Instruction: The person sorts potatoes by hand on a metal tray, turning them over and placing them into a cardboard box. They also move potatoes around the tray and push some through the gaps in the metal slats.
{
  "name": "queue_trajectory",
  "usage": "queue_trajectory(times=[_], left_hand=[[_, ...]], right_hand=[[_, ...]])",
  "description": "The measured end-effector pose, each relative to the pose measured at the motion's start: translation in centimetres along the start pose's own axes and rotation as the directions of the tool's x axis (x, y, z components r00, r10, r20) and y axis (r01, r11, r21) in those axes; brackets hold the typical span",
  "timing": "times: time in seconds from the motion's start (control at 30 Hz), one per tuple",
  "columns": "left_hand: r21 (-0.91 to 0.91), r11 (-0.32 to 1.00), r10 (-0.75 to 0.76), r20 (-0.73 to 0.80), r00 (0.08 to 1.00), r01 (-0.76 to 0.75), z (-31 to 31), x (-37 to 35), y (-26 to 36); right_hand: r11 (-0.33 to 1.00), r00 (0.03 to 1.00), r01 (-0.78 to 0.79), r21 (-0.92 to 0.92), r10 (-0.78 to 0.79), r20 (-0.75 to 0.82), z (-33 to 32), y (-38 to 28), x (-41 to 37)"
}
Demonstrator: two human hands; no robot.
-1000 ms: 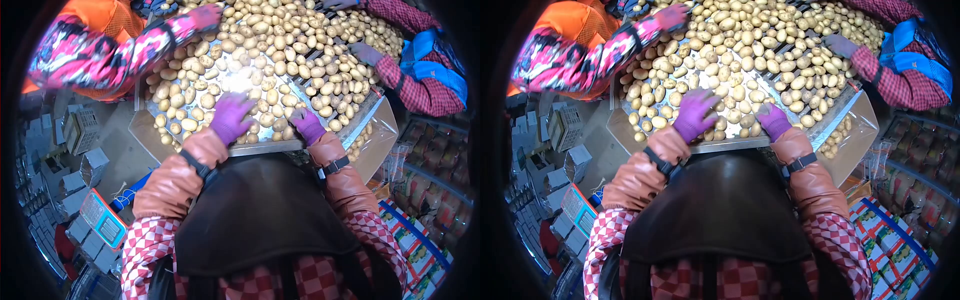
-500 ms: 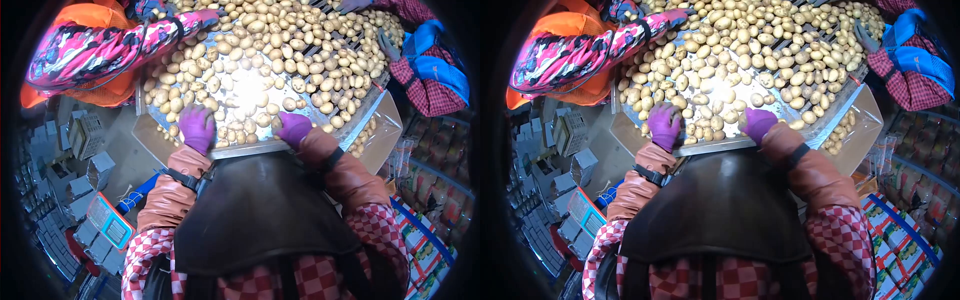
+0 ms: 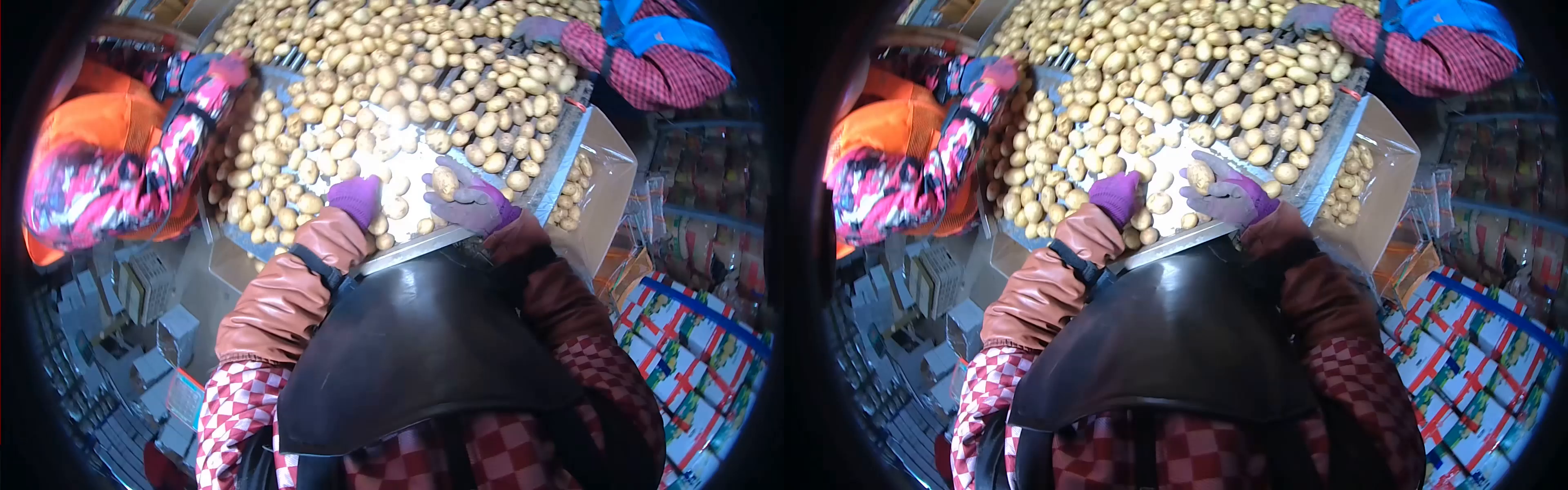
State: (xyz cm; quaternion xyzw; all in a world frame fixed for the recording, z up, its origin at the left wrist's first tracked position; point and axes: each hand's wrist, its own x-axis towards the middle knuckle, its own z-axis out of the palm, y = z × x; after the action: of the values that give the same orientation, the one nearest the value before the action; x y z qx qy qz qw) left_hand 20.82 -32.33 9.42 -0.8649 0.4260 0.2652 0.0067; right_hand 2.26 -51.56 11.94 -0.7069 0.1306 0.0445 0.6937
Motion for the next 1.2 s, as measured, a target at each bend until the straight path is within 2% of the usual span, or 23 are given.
queue_trajectory(times=[0.03, 0.07, 0.1, 0.17, 0.23, 0.27, 0.3, 0.33, 0.4, 0.43, 0.5, 0.53, 0.63, 0.67, 0.7, 0.8, 0.9, 0.93, 0.97, 1.03, 1.07, 1.13, 1.2], left_hand=[[-0.026, 1.0, -0.007, 0.029, 1.0, 0.007, -1.1, -0.2, 0.2], [-0.091, 0.996, 0.009, 0.034, 0.999, -0.006, -1.5, -0.2, -0.1], [-0.154, 0.988, 0.027, 0.039, 0.999, -0.021, -1.8, -0.3, -0.6], [-0.444, 0.889, 0.035, -0.187, 0.982, -0.116, -0.2, -0.7, -2.5], [-0.776, 0.631, -0.002, 0.001, 1.0, 0.002, -3.8, -1.8, -0.6], [-0.843, 0.515, 0.177, -0.07, 0.982, -0.153, -4.1, -1.1, -0.2], [-0.951, 0.297, 0.186, -0.024, 0.982, -0.08, -6.7, -2.5, 2.6], [-0.923, 0.365, 0.205, -0.046, 0.978, -0.12, -8.0, -2.9, 4.4], [-0.945, 0.308, 0.27, -0.022, 0.963, -0.108, -7.8, -1.8, 6.0], [-0.867, 0.384, 0.34, -0.189, 0.921, -0.319, -6.8, -0.7, 6.4], [-0.86, 0.316, 0.415, -0.255, 0.874, -0.401, -5.9, 0.1, 7.6], [-0.875, 0.322, 0.414, -0.214, 0.885, -0.362, -5.7, 0.2, 8.0], [-0.913, 0.302, 0.412, -0.135, 0.901, -0.275, -4.9, 0.0, 8.5], [-0.924, 0.291, 0.405, -0.116, 0.907, -0.248, -4.5, 0.0, 8.7], [-0.935, 0.263, 0.419, -0.11, 0.901, -0.237, -5.2, -0.4, 9.6], [-0.97, 0.138, 0.479, -0.113, 0.87, -0.202, -6.1, -0.6, 11.8], [-0.986, 0.151, 0.477, 0.006, 0.879, -0.075, -5.5, -0.1, 12.0], [-0.99, 0.14, 0.453, 0.042, 0.891, -0.024, -5.0, 0.0, 11.7], [-0.988, 0.152, 0.458, 0.089, 0.885, 0.021, -5.1, 0.1, 11.6], [-0.989, 0.142, 0.452, 0.09, 0.888, 0.028, -4.2, 0.7, 10.7], [-0.987, 0.147, 0.475, 0.021, 0.88, -0.057, -2.8, 1.5, 9.8], [-0.979, 0.135, 0.484, -0.069, 0.872, -0.153, -1.9, 1.9, 9.6], [-0.972, 0.127, 0.489, -0.113, 0.865, -0.199, -1.8, 1.8, 9.8]], right_hand=[[0.919, 0.999, -0.031, 0.392, 0.02, 0.033, -0.1, -0.6, -0.2], [0.691, 0.997, -0.062, 0.721, 0.016, 0.071, -0.4, -1.0, -0.6], [0.352, 0.995, -0.091, 0.931, -0.015, 0.103, -0.6, -1.2, -0.9], [0.298, 0.999, -0.021, 0.954, 0.038, 0.01, -0.5, -1.0, -1.4], [0.198, 0.989, 0.005, 0.98, 0.141, -0.033, -0.7, -1.0, -2.0], [0.145, 0.986, 0.014, 0.989, 0.16, -0.038, -0.8, -0.4, -1.9], [0.111, 0.975, 0.039, 0.993, 0.213, -0.062, -0.7, -0.6, -2.2], [0.081, 0.961, 0.062, 0.995, 0.263, -0.081, -0.4, -1.1, -2.6], [0.034, 0.936, 0.095, 0.995, 0.337, -0.101, -0.3, -1.8, -2.8], [0.038, 0.925, 0.107, 0.993, 0.362, -0.114, -0.4, -2.0, -3.0], [0.045, 0.898, 0.14, 0.989, 0.415, -0.146, -0.7, -2.3, -3.6], [0.083, 0.899, 0.171, 0.982, 0.395, -0.19, -0.7, -2.4, -3.8], [0.396, 0.866, 0.12, 0.911, 0.407, -0.291, -0.8, -0.9, -5.3], [0.338, 0.927, 0.096, 0.936, 0.313, -0.208, -1.3, 1.1, -6.0], [0.522, 0.892, 0.048, 0.851, 0.361, -0.272, -1.0, 0.4, -6.8], [0.588, 0.816, -0.052, 0.807, 0.491, -0.305, -1.2, -0.7, -9.1], [0.486, 0.753, 0.075, 0.871, 0.546, -0.369, -2.8, 0.1, -12.5], [0.506, 0.676, 0.177, 0.844, 0.561, -0.478, -3.3, 2.0, -14.3], [0.381, 0.69, 0.26, 0.887, 0.569, -0.447, -4.4, 2.6, -16.7], [0.352, 0.651, 0.512, 0.783, 0.435, -0.622, -6.6, 5.2, -20.8], [0.267, 0.807, 0.501, 0.823, 0.2, -0.556, -8.8, 8.5, -24.5], [0.354, 0.617, 0.645, 0.677, 0.28, -0.735, -12.4, 8.6, -29.0], [0.583, 0.454, 0.624, 0.521, 0.271, -0.848, -16.4, 8.4, -33.1]])
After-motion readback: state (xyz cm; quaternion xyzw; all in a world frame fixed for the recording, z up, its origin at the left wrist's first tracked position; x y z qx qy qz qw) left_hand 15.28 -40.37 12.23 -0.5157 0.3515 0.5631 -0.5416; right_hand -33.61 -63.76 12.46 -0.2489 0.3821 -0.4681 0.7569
